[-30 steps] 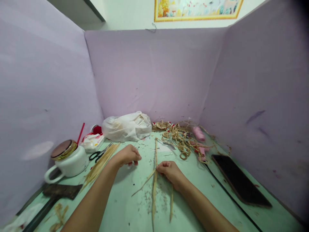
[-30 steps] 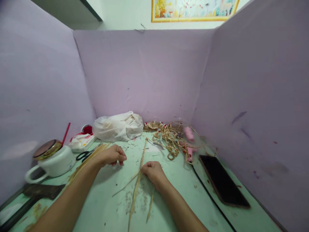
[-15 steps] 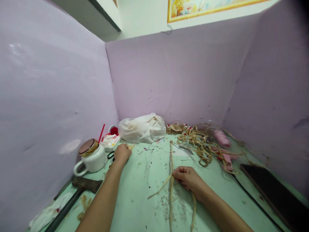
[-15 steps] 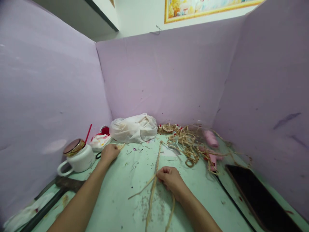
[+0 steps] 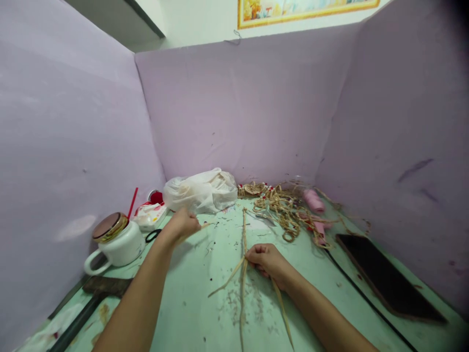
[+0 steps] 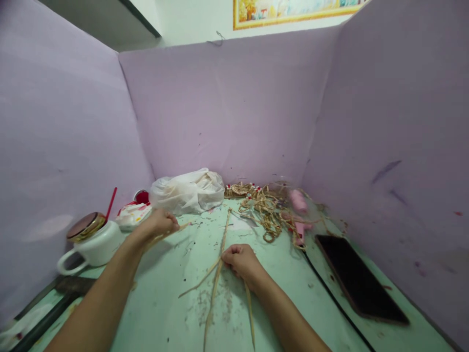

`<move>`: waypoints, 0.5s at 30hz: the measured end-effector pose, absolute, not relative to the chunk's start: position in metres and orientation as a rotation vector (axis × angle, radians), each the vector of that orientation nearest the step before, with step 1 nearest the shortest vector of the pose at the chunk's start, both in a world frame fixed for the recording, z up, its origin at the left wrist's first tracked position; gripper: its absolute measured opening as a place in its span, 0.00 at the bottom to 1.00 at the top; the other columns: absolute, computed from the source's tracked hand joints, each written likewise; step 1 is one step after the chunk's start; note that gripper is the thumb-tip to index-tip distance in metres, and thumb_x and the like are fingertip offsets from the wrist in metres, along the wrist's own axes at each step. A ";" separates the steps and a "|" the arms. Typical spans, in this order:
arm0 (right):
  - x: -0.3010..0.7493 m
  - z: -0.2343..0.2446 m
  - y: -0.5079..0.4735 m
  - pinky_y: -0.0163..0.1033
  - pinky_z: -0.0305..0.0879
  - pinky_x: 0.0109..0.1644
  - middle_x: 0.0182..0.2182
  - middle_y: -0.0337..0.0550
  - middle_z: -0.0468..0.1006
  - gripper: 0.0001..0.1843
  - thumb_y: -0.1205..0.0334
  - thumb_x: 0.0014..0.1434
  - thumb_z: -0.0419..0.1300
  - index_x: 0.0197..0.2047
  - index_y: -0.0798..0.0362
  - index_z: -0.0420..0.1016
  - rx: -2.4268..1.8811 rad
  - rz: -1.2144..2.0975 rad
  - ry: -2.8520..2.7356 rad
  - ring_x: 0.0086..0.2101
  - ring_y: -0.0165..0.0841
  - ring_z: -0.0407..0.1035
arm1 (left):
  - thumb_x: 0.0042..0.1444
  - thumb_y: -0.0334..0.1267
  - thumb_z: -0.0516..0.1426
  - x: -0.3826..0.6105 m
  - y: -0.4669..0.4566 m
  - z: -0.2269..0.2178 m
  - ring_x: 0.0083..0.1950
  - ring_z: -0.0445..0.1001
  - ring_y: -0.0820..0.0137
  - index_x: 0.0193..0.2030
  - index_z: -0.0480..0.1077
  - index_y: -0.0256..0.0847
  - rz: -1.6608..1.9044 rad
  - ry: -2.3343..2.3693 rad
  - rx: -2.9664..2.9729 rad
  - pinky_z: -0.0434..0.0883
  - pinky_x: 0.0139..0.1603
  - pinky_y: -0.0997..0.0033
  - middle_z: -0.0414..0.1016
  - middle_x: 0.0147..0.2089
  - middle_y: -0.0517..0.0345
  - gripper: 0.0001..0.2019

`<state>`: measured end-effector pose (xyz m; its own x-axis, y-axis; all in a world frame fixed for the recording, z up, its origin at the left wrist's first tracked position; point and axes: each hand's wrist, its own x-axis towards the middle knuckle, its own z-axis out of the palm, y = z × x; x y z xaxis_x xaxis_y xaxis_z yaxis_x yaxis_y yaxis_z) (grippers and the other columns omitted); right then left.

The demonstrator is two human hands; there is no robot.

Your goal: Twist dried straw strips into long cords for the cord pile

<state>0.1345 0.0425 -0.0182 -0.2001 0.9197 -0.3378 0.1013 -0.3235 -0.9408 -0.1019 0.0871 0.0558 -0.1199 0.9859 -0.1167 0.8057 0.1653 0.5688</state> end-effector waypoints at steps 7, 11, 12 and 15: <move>0.134 -0.015 0.043 0.29 0.38 0.14 0.11 0.32 0.63 0.04 0.70 0.44 0.55 0.20 0.58 0.65 -1.388 1.590 -1.223 0.11 0.19 0.45 | 0.32 0.31 0.53 -0.038 0.060 0.043 0.18 0.65 0.73 0.18 0.64 0.37 -0.142 1.326 1.673 0.62 0.20 0.76 0.62 0.13 0.63 0.02; 0.134 -0.017 0.044 0.29 0.38 0.14 0.12 0.33 0.64 0.04 0.70 0.44 0.55 0.20 0.58 0.66 -1.397 1.591 -1.227 0.11 0.19 0.46 | 0.30 0.28 0.51 -0.044 0.069 0.039 0.19 0.65 0.72 0.18 0.65 0.38 -0.147 1.571 1.799 0.61 0.21 0.75 0.63 0.13 0.62 0.05; 0.134 -0.018 0.044 0.29 0.38 0.14 0.12 0.33 0.64 0.04 0.70 0.45 0.55 0.20 0.58 0.66 -1.399 1.592 -1.232 0.11 0.19 0.46 | 0.30 0.28 0.51 -0.051 0.072 0.041 0.20 0.66 0.71 0.18 0.66 0.38 -0.126 1.684 1.847 0.61 0.21 0.75 0.64 0.14 0.61 0.05; 0.135 -0.019 0.044 0.29 0.38 0.14 0.12 0.33 0.63 0.04 0.70 0.45 0.55 0.20 0.58 0.66 -1.394 1.592 -1.242 0.11 0.19 0.46 | 0.31 0.28 0.52 -0.078 0.082 0.050 0.22 0.68 0.69 0.18 0.68 0.38 -0.083 2.083 1.924 0.61 0.25 0.73 0.67 0.16 0.57 0.05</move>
<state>0.1348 0.0443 -0.0190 -0.2002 0.9217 -0.3323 0.0978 -0.3187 -0.9428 -0.0779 0.0819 0.0495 -0.0549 0.9644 -0.2588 0.9818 0.0993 0.1616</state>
